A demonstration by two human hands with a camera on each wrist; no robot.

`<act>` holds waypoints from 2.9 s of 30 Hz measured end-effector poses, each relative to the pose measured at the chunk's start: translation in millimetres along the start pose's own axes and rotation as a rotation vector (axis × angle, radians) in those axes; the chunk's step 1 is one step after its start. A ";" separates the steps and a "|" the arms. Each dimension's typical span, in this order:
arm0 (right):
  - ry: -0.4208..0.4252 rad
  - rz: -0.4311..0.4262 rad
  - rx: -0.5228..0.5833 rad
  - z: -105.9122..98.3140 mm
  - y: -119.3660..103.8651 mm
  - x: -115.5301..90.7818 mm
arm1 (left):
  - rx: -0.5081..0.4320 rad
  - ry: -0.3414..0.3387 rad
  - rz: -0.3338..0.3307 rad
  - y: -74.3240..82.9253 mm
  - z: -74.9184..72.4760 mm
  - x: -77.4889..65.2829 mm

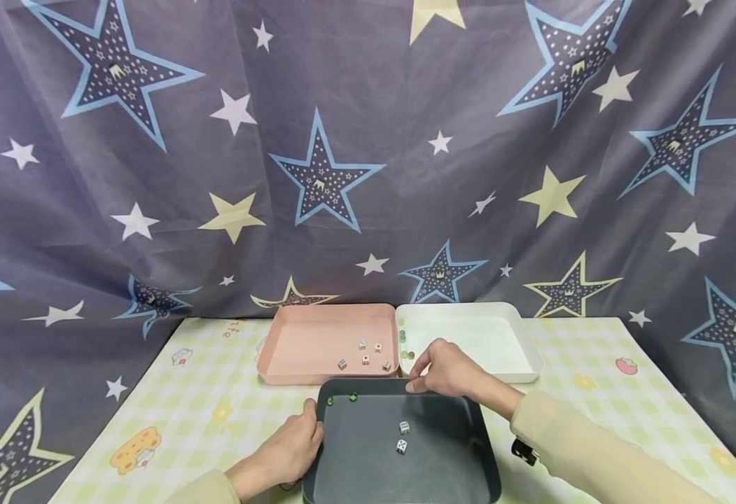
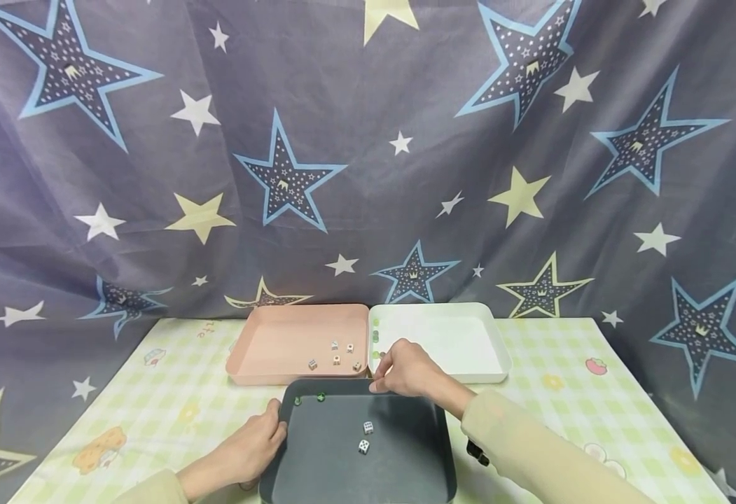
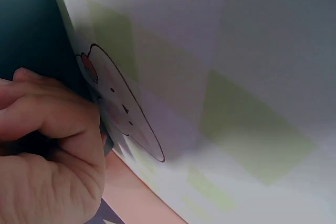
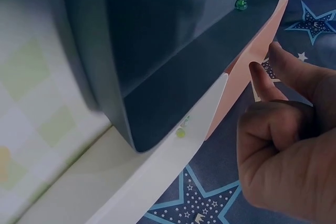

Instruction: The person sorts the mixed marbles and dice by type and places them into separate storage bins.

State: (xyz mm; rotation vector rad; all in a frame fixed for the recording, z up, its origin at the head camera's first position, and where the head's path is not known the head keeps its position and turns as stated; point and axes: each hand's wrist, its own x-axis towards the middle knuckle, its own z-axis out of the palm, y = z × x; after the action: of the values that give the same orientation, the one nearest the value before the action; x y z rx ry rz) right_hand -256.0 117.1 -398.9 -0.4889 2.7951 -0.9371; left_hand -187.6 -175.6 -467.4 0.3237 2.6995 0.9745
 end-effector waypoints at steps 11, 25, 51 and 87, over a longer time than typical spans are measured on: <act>-0.068 -0.040 0.028 9.0 3.4 -5.7 | 0.000 0.015 0.011 -3.0 1.8 -1.0; -0.137 -0.041 -0.008 19.5 1.0 -11.0 | -0.005 -0.009 0.004 -0.9 0.6 1.6; -0.168 -0.070 -0.069 34.2 -3.4 -10.8 | 0.016 -0.010 -0.014 -0.2 1.5 3.4; -0.165 -0.103 -0.123 41.0 -6.6 -8.2 | -0.015 0.009 0.054 -3.2 0.4 -0.4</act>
State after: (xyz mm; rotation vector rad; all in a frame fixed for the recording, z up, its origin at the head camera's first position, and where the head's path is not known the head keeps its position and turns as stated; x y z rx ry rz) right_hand -236.6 92.1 -427.1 -0.7003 2.7098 -0.7092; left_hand -187.5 -177.8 -469.7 0.3916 2.7026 1.0132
